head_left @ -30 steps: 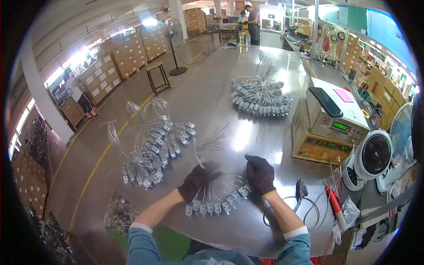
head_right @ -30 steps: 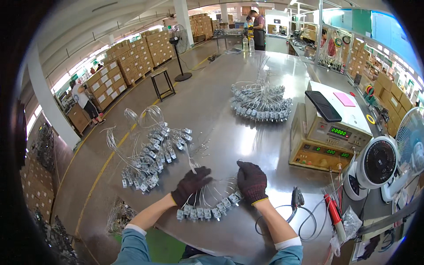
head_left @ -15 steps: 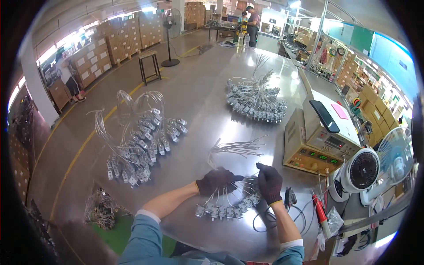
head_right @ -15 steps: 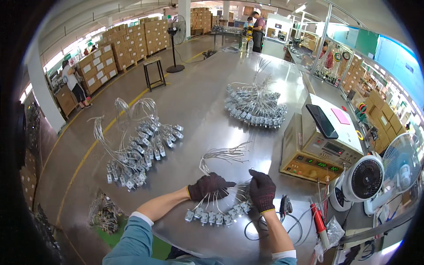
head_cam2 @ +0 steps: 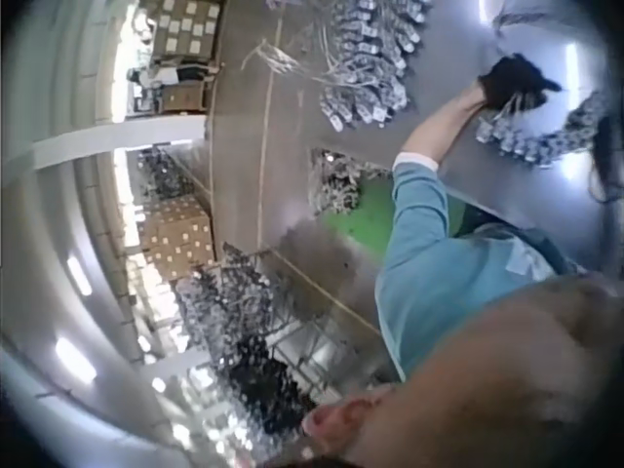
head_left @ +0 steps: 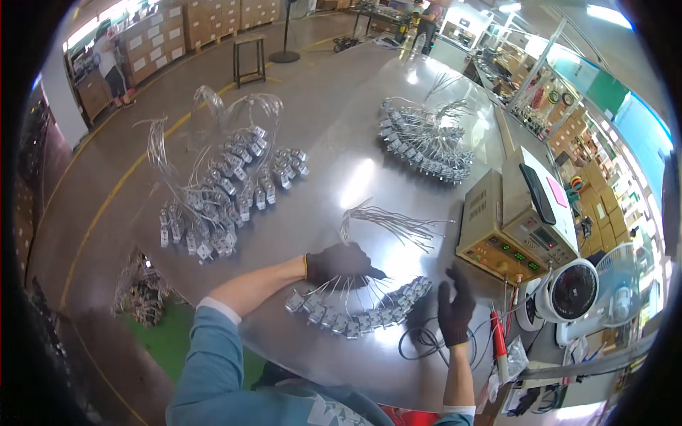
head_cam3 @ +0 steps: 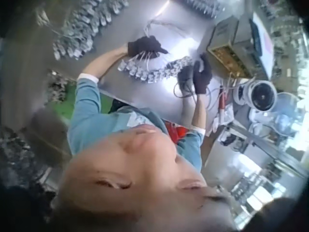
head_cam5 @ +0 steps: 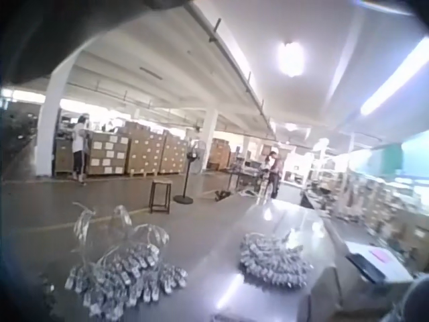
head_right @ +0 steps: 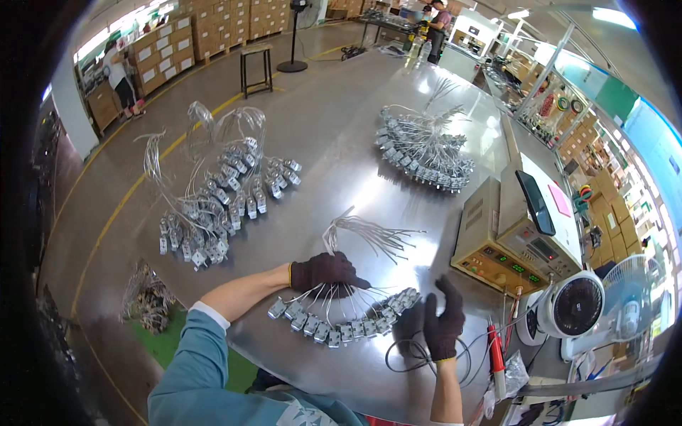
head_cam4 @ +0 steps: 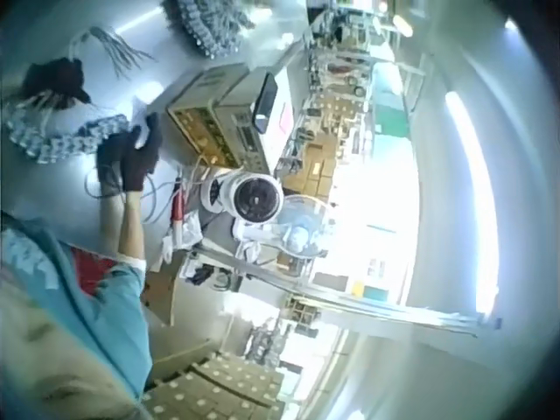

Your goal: Inspecting and arranging bundles of electronic components with wires on a metal workbench.

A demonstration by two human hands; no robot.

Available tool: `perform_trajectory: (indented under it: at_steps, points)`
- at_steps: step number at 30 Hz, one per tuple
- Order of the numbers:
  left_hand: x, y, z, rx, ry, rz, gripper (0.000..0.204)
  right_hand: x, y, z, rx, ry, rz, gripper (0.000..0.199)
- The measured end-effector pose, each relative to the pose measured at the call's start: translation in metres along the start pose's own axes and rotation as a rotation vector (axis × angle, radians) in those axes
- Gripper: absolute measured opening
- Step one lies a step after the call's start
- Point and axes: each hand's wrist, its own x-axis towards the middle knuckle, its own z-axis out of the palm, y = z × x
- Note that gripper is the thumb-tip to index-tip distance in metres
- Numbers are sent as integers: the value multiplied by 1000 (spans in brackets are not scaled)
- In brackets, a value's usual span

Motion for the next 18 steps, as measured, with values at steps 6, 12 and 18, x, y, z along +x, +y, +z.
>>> perform_trajectory:
  at_steps: [6,12,18]
  points:
    - [-2,3,4,22,-4,-62,48,-37,40,-45,-486,-92,96,46]
    - [9,6,2,33,-190,-122,45,-83,94,-55,-727,-135,238,57]
    - [-2,4,0,7,39,-62,51,-70,84,-52,-979,-131,51,41]
